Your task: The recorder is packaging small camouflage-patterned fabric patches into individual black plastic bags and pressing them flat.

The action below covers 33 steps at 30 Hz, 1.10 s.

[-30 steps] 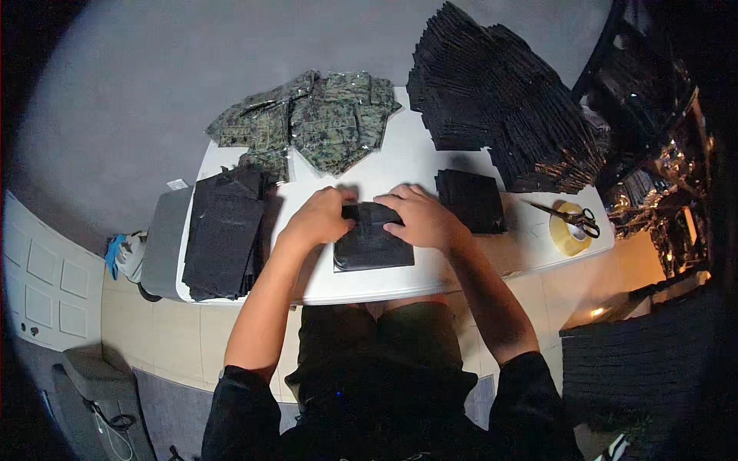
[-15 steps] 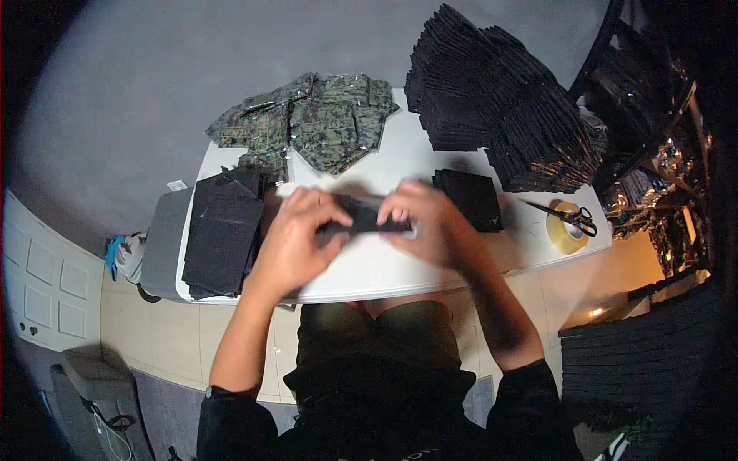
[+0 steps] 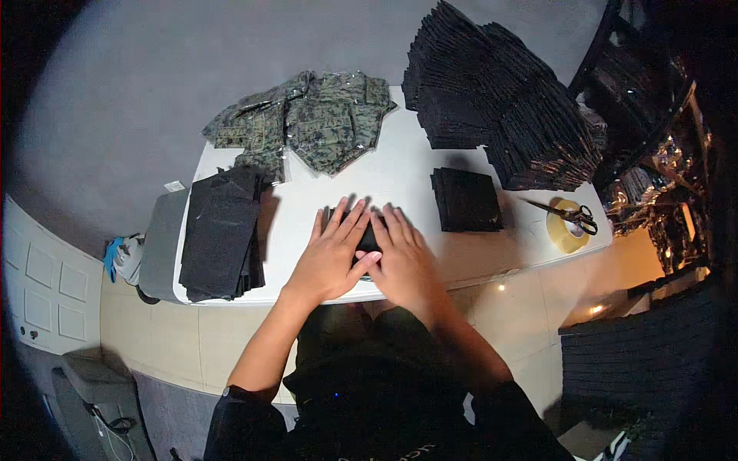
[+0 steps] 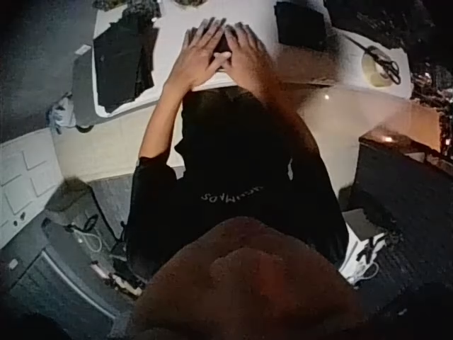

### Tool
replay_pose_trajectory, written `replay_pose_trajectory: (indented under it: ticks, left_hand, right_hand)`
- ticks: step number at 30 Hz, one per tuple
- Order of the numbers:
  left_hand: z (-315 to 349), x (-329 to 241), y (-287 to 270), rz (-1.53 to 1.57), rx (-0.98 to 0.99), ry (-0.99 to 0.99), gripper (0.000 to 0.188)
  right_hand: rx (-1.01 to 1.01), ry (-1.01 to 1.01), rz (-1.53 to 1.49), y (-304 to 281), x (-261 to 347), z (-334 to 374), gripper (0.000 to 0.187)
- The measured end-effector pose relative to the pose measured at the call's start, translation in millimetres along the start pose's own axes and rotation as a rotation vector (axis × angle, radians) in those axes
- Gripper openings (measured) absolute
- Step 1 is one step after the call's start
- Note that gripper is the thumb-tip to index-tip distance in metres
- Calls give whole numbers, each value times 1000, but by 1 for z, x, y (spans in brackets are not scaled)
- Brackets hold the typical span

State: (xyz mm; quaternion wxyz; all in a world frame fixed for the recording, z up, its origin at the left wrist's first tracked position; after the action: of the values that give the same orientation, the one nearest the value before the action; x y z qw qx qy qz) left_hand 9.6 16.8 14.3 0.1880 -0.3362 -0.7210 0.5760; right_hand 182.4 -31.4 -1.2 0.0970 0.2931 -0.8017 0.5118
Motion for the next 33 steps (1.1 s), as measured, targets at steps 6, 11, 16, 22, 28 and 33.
replay_pose_trajectory:
  ticks: [6, 11, 16, 22, 28, 33]
  left_hand:
    - [-6, 6, 13, 11, 128, -37, 84]
    - [-8, 7, 14, 14, 137, -32, 86]
    - [-7, 8, 17, -8, 83, -20, 89]
    - [-8, 6, 19, -24, 125, -36, 84]
    - [-26, 22, 1, -65, 62, -58, 59]
    - [-44, 64, -20, -9, 110, -42, 32]
  right_hand:
    - [139, 64, 64, 18, -3, 7, 80]
    - [154, 70, 79, 17, -3, 6, 79]
    - [192, 71, 117, 15, 0, 4, 79]
    - [197, 56, 181, 15, -5, 11, 80]
    - [156, 80, 73, 13, -6, 23, 84]
    - [-46, 125, -146, 3, -3, 23, 96]
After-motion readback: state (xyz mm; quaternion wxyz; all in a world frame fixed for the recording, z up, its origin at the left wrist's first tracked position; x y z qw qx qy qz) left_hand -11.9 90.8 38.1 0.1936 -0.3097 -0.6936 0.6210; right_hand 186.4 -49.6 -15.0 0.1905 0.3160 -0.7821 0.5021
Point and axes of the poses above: each hand's wrist, its own z-axis away from the middle knuckle, its own y-axis out of the palm, x = y × z, the point moved 2 cm from there along -z, towards the middle knuckle, and after that the axes turned 10 degrees about -z, right-handed, at the moved point
